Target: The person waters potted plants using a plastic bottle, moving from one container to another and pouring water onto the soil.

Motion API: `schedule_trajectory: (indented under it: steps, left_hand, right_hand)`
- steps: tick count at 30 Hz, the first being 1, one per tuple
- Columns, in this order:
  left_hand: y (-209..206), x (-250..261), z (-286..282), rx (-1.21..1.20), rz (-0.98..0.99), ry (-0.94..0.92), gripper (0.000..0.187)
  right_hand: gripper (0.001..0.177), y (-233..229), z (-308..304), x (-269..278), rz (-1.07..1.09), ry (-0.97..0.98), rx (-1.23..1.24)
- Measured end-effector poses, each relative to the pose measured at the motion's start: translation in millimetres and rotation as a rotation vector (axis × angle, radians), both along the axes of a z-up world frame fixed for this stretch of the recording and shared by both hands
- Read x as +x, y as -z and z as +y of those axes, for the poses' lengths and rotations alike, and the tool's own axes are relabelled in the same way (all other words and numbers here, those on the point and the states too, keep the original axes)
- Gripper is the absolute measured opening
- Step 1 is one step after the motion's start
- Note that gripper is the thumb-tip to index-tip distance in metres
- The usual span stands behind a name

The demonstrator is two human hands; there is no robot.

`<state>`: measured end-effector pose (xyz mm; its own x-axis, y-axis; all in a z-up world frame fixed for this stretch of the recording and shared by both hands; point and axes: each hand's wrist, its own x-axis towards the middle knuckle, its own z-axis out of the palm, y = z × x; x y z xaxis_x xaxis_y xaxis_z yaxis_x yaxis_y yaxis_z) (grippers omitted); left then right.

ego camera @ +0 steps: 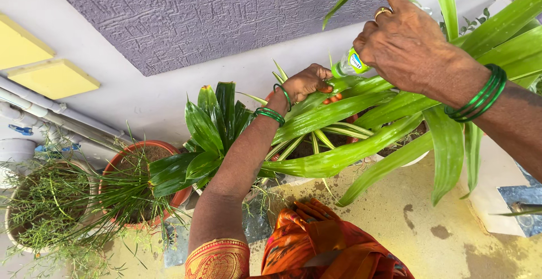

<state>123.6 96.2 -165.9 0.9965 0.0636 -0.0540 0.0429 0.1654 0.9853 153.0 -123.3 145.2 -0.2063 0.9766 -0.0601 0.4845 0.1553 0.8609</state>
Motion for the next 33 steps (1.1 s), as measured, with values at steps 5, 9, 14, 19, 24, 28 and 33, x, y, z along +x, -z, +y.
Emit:
schedule_trajectory:
  steps: [5,9,14,19,24,28,33]
  left_hand:
    - [-46,-19,-19,-0.031,0.185,-0.171,0.007]
    - [-86,-29,-30,0.462,0.245,-0.404,0.02]
    - [-85,-29,-23,0.663,0.355,-0.533,0.015]
    - [-67,-44,5,-0.267,-0.028,-0.02,0.018]
    - [-71,-56,4,0.08,0.051,-0.173,0.011]
    - [-88,-63,-11,0.354,0.182,-0.427,0.028]
    - [-76,-63,-4,0.416,0.215,-0.567,0.021]
  right_hand:
    - [0.014,0,-3,0,0.051,0.024,-0.014]
    - [0.013,0,-2,-1,0.064,0.046,-0.025]
    - [0.014,-2,1,-7,0.062,0.03,-0.009]
    - [0.013,-7,3,-12,0.045,-0.016,0.0]
    - [0.015,-11,7,-14,0.025,-0.083,0.095]
    - [0.013,-18,6,-17,0.051,-0.074,0.088]
    - [0.012,-20,10,-26,0.06,-0.05,0.051]
